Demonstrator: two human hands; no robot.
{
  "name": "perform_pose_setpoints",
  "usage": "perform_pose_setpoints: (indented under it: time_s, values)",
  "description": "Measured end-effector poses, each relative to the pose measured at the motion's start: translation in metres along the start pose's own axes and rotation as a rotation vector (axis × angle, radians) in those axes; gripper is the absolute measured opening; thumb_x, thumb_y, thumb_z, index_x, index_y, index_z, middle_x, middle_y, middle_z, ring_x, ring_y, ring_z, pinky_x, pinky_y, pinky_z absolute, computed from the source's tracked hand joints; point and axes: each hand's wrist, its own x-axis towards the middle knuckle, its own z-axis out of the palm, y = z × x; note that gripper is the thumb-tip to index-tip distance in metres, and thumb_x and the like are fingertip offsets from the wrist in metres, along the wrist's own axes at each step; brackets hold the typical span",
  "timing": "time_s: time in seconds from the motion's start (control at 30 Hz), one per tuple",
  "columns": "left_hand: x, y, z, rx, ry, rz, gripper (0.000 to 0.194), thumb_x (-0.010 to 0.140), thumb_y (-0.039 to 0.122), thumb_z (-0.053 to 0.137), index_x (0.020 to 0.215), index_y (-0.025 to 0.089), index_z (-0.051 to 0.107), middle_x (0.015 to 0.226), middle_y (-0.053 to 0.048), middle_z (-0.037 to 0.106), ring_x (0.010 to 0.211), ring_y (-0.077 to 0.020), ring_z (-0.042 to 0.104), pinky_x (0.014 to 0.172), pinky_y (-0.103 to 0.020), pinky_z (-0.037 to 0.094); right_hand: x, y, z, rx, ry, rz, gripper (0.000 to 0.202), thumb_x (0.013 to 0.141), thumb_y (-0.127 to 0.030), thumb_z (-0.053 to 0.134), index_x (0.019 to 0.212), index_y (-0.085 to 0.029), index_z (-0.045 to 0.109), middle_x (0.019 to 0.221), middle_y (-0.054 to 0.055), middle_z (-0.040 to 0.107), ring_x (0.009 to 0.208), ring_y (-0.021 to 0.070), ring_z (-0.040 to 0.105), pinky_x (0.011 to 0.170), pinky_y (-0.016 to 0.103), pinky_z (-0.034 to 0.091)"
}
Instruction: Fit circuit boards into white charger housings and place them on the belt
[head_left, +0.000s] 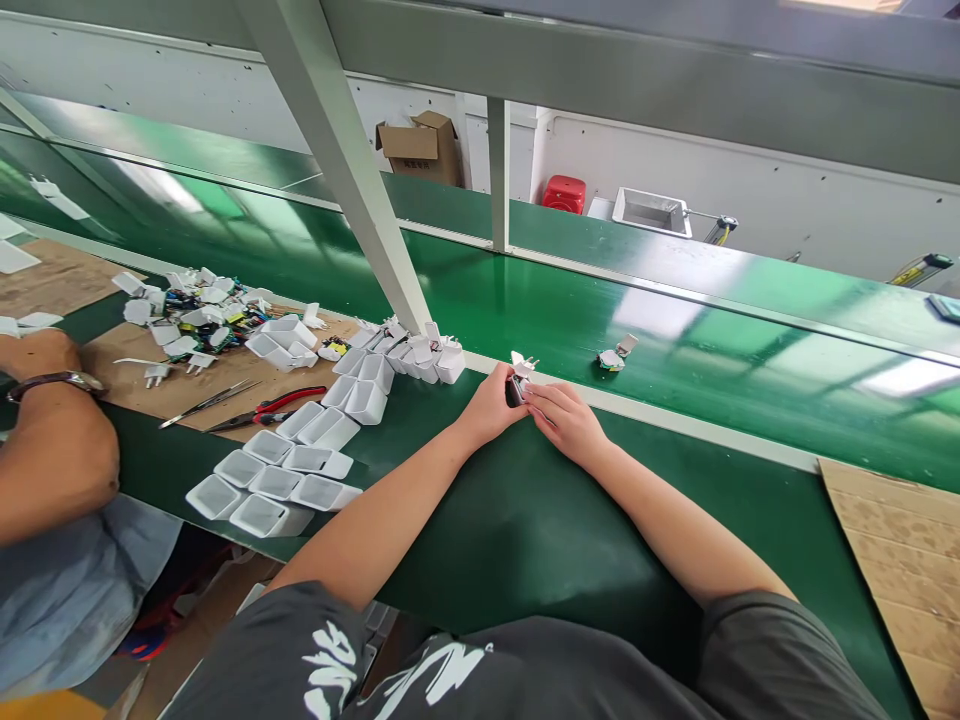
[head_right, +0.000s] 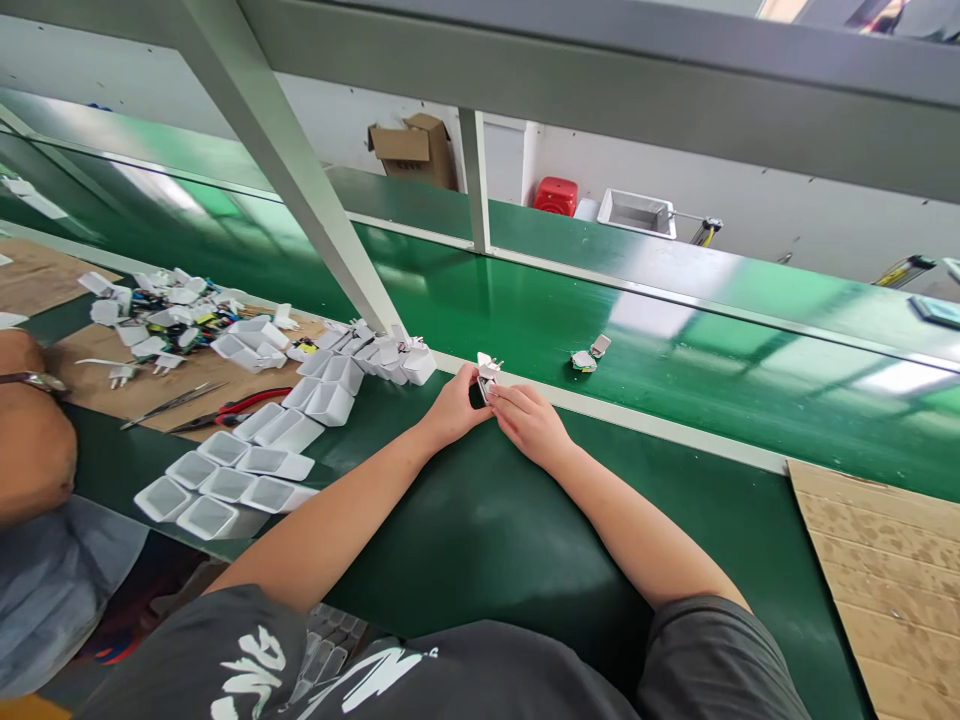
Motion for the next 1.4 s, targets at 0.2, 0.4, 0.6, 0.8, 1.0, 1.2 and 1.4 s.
perform_pose_setpoints:
  time_s: [0.2, 0.4, 0.6, 0.8, 1.0, 1.2, 1.4]
  values:
    - [0.001, 0.002, 0.001, 0.048, -0.014, 0.016, 0.055, 0.078, 0.043, 0.086, 0.115, 0.022, 0.053, 0.115, -0.009, 0.068, 0.108, -0.0306, 0.066, 0.093, -0.046, 0.055, 0.003, -0.002, 0.0, -0.002, 0.025, -0.013, 0.046, 0.109, -0.019, 0.057, 0.154, -0.028, 0.06, 0.146, 0.009, 0.07, 0.129, 0.0309, 0.066, 0.112, 0.056, 0.061]
    - [0.002, -0.002, 0.004, 0.059, -0.006, 0.013, 0.052, 0.077, 0.036, 0.086, 0.113, 0.021, 0.051, 0.111, -0.008, 0.065, 0.103, -0.029, 0.064, 0.088, -0.045, 0.055, 0.007, -0.017, -0.002, -0.095, -0.008, 0.082, 0.038, 0.107, -0.021, 0.06, 0.143, -0.029, 0.067, 0.141, 0.007, 0.074, 0.117, 0.0339, 0.064, 0.105, 0.06, 0.057]
    - [0.003, -0.006, 0.004, 0.066, -0.007, 0.01, 0.053, 0.075, 0.037, 0.088, 0.109, 0.022, 0.05, 0.108, -0.007, 0.063, 0.102, -0.0287, 0.062, 0.085, -0.042, 0.053, 0.007, -0.02, -0.001, -0.114, -0.044, 0.122, 0.037, 0.106, -0.021, 0.057, 0.142, -0.027, 0.065, 0.134, 0.009, 0.076, 0.108, 0.0321, 0.066, 0.103, 0.058, 0.053]
    - [0.0, 0.0, 0.003, 0.055, -0.019, 0.028, 0.052, 0.082, 0.049, 0.085, 0.11, 0.023, 0.05, 0.111, -0.006, 0.064, 0.102, -0.0271, 0.064, 0.087, -0.042, 0.053, 0.004, -0.007, -0.001, 0.119, 0.069, 0.161, 0.036, 0.107, -0.019, 0.055, 0.14, -0.029, 0.066, 0.128, 0.007, 0.078, 0.111, 0.0268, 0.069, 0.102, 0.049, 0.057]
    - [-0.001, 0.002, 0.002, 0.073, -0.031, 0.034, 0.05, 0.084, 0.051, 0.083, 0.111, 0.023, 0.051, 0.112, -0.006, 0.066, 0.104, -0.0275, 0.065, 0.088, -0.043, 0.053, 0.005, -0.004, -0.003, 0.24, 0.107, 0.266, 0.033, 0.106, -0.02, 0.055, 0.135, -0.028, 0.07, 0.117, 0.007, 0.078, 0.109, 0.0253, 0.072, 0.1, 0.047, 0.061]
    - [0.0, 0.001, 0.0, 0.111, -0.057, 0.058, 0.052, 0.081, 0.049, 0.084, 0.11, 0.024, 0.05, 0.11, -0.006, 0.063, 0.103, -0.0284, 0.063, 0.088, -0.044, 0.053, 0.007, -0.008, 0.0, 0.176, 0.049, 0.164, 0.032, 0.108, -0.019, 0.054, 0.135, -0.026, 0.068, 0.135, 0.012, 0.072, 0.129, 0.0276, 0.068, 0.115, 0.052, 0.057]
    - [-0.001, 0.006, 0.0, 0.172, -0.064, 0.061, 0.053, 0.079, 0.049, 0.084, 0.108, 0.023, 0.048, 0.113, -0.008, 0.06, 0.107, -0.0306, 0.06, 0.091, -0.047, 0.052, 0.006, -0.008, -0.001, 0.094, 0.061, 0.16, 0.031, 0.11, -0.022, 0.052, 0.136, -0.027, 0.067, 0.134, 0.011, 0.072, 0.129, 0.0279, 0.068, 0.115, 0.052, 0.058]
